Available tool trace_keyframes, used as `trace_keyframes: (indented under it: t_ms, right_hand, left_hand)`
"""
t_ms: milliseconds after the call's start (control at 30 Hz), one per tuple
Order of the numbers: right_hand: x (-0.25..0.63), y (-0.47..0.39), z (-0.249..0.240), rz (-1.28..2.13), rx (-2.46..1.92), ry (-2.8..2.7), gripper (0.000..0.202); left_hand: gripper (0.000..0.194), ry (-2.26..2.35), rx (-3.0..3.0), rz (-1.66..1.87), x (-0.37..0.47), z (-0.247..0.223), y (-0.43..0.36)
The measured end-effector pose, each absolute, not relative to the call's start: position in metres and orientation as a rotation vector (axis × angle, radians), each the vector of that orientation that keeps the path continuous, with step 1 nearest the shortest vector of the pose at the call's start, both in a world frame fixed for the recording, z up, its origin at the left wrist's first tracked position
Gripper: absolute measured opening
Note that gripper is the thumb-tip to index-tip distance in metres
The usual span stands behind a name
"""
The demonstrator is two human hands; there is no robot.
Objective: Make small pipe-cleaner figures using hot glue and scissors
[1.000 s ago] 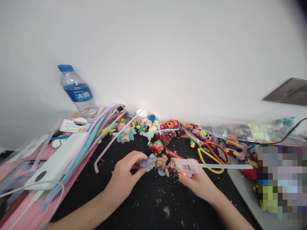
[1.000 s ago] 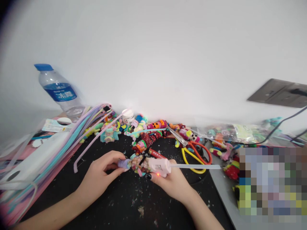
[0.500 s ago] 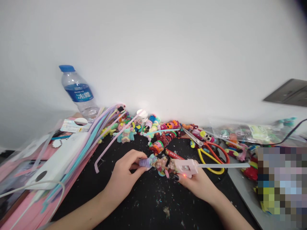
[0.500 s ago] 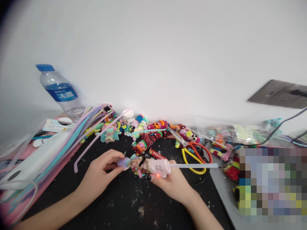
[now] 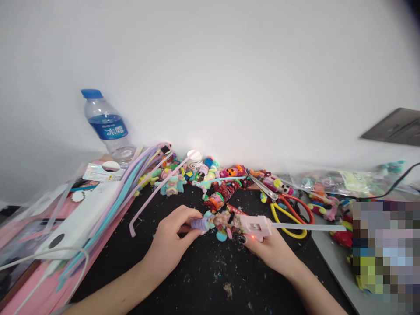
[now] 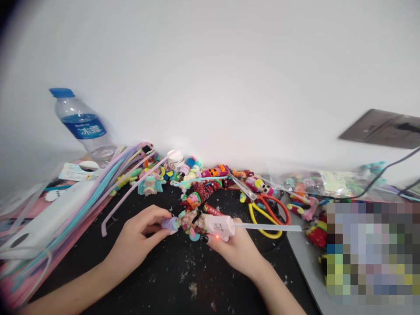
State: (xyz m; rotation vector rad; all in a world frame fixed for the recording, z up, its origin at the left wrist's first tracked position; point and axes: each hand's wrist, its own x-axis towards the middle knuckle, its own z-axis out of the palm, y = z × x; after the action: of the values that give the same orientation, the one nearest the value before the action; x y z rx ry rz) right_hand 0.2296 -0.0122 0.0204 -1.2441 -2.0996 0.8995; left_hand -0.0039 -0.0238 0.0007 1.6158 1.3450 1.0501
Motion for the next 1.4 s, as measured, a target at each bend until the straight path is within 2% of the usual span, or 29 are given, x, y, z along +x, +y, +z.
trace_keyframes:
  t_ms: [567,1200,1267,1400]
  right_hand:
    - [0.234,-0.012,0.019,0.901,-1.197,-2.155,0.025]
    - [0.234,-0.012,0.018,0.917,-1.151,-2.135,0.019]
    - [0.237,-0.010,0.016,0.805,-1.273,-2.079,0.019]
    - [0.243,0.000,0.014,0.355,-1.599,-1.922,0.018]
  left_hand:
    - [0.014,1.316,1.553,1.043,-0.003,-0.001,-0.025]
    - [0.017,1.328,1.302,1.081,-0.002,0.003,-0.021]
    - [0.021,1.310,1.245,1.092,-0.002,0.003,-0.020]
    - [0.024,1.254,1.172,1.106,-0.004,0.001,-0.018]
